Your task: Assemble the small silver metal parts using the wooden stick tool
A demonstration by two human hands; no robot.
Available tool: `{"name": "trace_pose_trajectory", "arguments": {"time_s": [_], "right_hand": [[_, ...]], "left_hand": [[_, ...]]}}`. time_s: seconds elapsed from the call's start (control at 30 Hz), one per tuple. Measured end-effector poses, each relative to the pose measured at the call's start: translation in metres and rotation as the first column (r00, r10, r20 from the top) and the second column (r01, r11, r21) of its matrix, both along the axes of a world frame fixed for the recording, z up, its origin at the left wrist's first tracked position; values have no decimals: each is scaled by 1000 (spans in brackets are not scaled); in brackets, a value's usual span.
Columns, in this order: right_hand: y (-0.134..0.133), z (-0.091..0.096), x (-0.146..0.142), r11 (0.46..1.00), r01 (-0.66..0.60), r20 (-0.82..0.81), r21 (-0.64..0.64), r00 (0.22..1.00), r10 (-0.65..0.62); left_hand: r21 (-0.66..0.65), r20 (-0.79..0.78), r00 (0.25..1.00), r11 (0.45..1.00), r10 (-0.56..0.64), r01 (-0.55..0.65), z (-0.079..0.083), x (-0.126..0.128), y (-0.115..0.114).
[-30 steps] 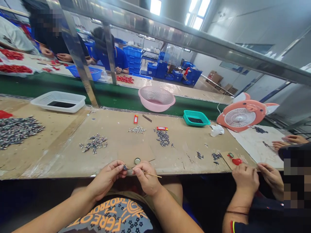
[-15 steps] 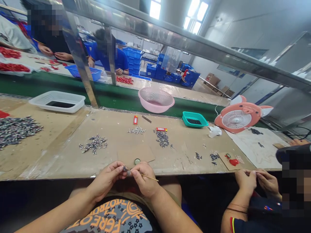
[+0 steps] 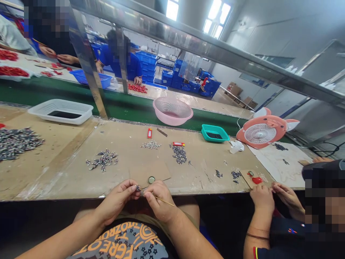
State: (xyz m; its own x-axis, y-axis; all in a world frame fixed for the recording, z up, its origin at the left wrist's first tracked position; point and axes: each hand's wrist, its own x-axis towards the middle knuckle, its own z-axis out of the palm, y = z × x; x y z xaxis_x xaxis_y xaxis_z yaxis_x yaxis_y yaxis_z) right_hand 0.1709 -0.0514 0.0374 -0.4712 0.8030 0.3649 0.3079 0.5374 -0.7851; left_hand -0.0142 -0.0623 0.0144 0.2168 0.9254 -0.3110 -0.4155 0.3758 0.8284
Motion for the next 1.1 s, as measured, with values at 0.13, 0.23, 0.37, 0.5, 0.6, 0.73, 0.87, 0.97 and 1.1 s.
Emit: {"name": "trace_pose_trajectory", "arguments": {"time_s": [0.13,0.23,0.37,0.5,0.6,0.73,0.87,0.97,1.1], "right_hand": [[4,-2,7,1000,18,17,1,1000,-18],[13,-12,15,991,128,62,42,990,-130],[21,-23,20,980,173,154,98,970,-187],[15,-18,18,984,178,64,29,982,-179],[6,-6,13,992,117,-50,-37,992,-119],[2,4,5,998,52,-61,-38,997,-54],[5,4,-1,999,46,-38,-12,998,-47],[7,3,-3,999,52,-28,-11,998,-52],[8,1,-3,999,52,-16,-15,999,-52]], "left_hand": [[3,13,1000,1000,5,-5,-2,0,0],[-1,29,1000,1000,12,-12,-2,0,0],[-14,38,999,1000,18,-18,-2,0,1],[-21,32,999,1000,8,-7,0,0,1],[-27,26,1000,1000,4,-3,0,0,2],[-34,18,1000,999,-3,3,-1,-1,2],[-22,8,1000,1000,-19,19,-3,-1,2],[-7,-3,1000,1000,-27,27,-3,-1,1],[5,-15,999,999,-36,36,-3,-1,1]]}}
